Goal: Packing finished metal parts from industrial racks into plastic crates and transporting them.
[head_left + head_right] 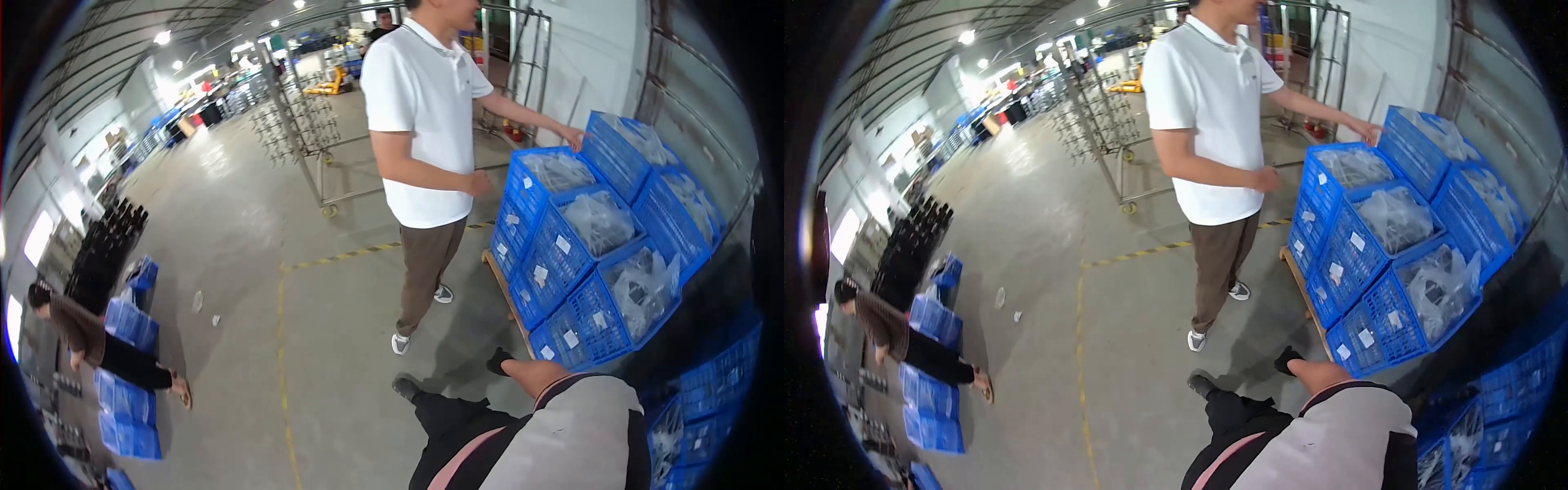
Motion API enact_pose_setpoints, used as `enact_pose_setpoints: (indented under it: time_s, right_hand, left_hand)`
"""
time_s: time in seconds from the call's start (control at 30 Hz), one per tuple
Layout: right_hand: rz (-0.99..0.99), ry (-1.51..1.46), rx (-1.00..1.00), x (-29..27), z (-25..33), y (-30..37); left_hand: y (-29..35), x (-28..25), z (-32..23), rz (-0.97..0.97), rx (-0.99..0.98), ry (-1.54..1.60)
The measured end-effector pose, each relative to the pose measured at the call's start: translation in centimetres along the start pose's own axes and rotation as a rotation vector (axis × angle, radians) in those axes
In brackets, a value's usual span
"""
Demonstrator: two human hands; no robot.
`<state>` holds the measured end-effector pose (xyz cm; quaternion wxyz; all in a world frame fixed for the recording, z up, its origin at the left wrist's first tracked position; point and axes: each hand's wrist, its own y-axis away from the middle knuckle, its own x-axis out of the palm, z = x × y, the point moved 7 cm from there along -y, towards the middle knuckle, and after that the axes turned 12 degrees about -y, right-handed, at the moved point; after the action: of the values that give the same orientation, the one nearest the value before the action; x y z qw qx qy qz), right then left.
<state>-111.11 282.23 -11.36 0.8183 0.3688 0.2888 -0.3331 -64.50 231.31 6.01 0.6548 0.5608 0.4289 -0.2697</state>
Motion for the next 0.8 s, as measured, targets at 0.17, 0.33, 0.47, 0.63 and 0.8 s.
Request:
enact_pose_setpoints:
  time_s: [0.17,0.33,0.47,0.63,0.8]
  right_hand:
    - [-0.794,-0.457,-0.483,-6.0,6.2,1.5]
    - [-0.530,-0.507,-0.043,-7.7,17.2,-7.9]
    - [-0.326,-0.540,0.319,-14.2,25.3,-14.2]
    - [-0.578,-0.438,0.083,-21.5,29.9,-12.2]
    - [-0.653,-0.660,0.437,-21.6,27.2,-5.2]
  left_hand:
    - [-1.4,-4.6,4.3,-0.088,-0.022,0.044]
    - [-4.1,-6.2,5.4,-0.163,-0.026,0.116]
    - [-8.5,-7.2,5.4,-0.221,0.013,0.185]
    - [-13.0,-8.2,7.8,-0.254,0.082,0.220]
    - [-15.0,-7.2,10.5,-0.246,0.143,0.260]
